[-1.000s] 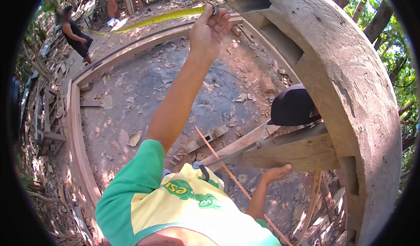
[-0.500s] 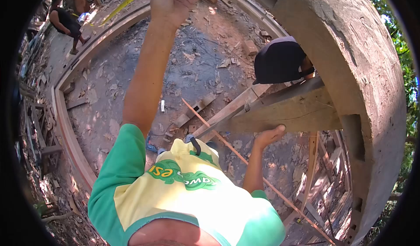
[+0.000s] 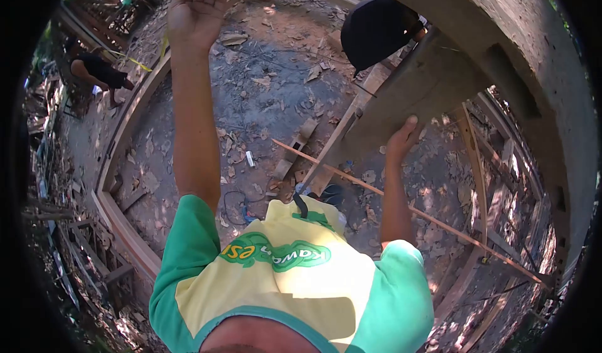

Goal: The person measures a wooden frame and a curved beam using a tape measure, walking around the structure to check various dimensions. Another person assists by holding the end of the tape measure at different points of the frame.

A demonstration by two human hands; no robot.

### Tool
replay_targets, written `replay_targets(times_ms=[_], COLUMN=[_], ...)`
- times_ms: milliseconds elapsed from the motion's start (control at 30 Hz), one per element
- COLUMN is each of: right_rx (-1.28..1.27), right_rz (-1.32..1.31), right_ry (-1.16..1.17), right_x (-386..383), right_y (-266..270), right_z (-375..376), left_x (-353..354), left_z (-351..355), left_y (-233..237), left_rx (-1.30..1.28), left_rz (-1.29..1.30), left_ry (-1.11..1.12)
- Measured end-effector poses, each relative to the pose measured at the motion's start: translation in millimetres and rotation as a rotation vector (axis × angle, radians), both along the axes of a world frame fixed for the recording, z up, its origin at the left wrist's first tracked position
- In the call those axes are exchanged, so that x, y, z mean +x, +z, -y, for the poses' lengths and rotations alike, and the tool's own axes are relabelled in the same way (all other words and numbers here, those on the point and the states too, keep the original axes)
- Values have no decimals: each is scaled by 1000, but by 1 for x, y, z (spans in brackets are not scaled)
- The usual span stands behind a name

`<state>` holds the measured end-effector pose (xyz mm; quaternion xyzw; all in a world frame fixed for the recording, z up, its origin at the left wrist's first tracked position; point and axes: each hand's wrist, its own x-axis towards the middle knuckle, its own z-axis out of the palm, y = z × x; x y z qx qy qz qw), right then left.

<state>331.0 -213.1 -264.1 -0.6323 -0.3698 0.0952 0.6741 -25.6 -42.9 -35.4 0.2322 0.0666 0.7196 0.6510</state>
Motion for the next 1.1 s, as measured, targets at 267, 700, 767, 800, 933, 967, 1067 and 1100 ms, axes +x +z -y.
replay_targets(times_ms=[267,700,767,800,933,967,1067,1100], right_rx=[41,390,408,257,-161,-236,-374,-397], right_rz=[51,628,771,849,1125,1179,1128,1158], right_ry=[-60,-77,-119,-205,-328,-313,-160,-188], right_x=[-50,-58,-30,-26,4,14,28,26], right_y=[36,341,384,402,436,434,426,424], right_z=[55,107,84,77,31,22,6,6], left_x=[-15,-20,-24,-27,-39,-44,-44,-46], left_z=[19,48,51,53,63,65,65,63], left_y=[0,-15,-17,-17,-23,-24,-32,-34], left_rx=[-9,-117,-123,-134,-148,-147,-129,-112], left_rz=[-2,1,3,0,21,24,34,38], left_ry=[-127,-169,-145,-128,-96,-102,-123,-119])
